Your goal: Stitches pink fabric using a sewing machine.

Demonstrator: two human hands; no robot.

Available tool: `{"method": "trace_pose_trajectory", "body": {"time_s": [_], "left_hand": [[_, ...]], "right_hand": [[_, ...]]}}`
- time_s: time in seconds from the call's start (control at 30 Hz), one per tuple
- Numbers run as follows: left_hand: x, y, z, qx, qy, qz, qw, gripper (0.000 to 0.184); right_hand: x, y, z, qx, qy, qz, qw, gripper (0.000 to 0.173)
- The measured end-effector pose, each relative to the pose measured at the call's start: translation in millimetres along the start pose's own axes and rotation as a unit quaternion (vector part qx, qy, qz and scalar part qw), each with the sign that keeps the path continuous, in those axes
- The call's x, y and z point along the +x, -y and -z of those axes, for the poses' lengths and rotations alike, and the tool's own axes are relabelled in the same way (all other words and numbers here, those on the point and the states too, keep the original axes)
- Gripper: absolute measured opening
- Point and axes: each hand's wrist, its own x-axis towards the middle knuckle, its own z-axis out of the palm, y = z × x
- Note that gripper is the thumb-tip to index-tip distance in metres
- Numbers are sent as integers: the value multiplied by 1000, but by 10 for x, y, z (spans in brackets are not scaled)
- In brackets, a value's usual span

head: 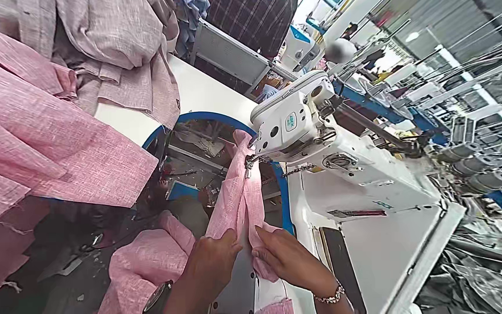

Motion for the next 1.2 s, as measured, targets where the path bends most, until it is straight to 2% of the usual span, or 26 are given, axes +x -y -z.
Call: {"method": "trace_pose_trajectory", "body": {"time_s": [0.1,0.2,0.3,0.33,0.4,0.47,0.57,0.73,0.87,0.97,1.03,1.1,1.2], "left_hand": [[-6,12,-18,-17,11,-8,1000,32],[190,73,152,-8,52,-58,997,32],[466,93,390,56,112,-111,986,25],[469,67,409,71,127,-111,983,21],[403,-4,289,93,104,-97,985,15],[283,-67,100,80,49,-47,994,13],[230,-61,-124,47,-43,9,998,24],[419,5,-270,5,-74,27,997,27],[471,9,-132,4,-32,20,999,27],[318,39,-71,-54,8,13,998,28],[317,163,-107,-131,25,15,991,29],[443,334,-113,-260,75,41,962,30],[631,525,-177,-431,119,95,889,29]], "right_hand": [[-9,-61,-110,5,-61,32,998,24],[-24,-44,-254,-30,-247,76,965,19],[7,193,-408,-113,-412,21,904,22],[15,311,-505,-144,-449,-11,882,22],[72,501,-638,-205,-488,-65,846,18],[177,603,-705,-244,-500,-94,825,18],[305,626,-671,-258,-489,-120,825,21],[442,508,-455,-279,-459,-135,832,22],[287,578,-405,-233,-399,-189,866,18],[240,646,-440,-251,-360,-167,883,14],[325,639,-418,-288,-359,-147,875,13],[452,583,-362,-334,-376,-125,855,12],[659,482,-322,-369,-426,-107,819,11]]}}
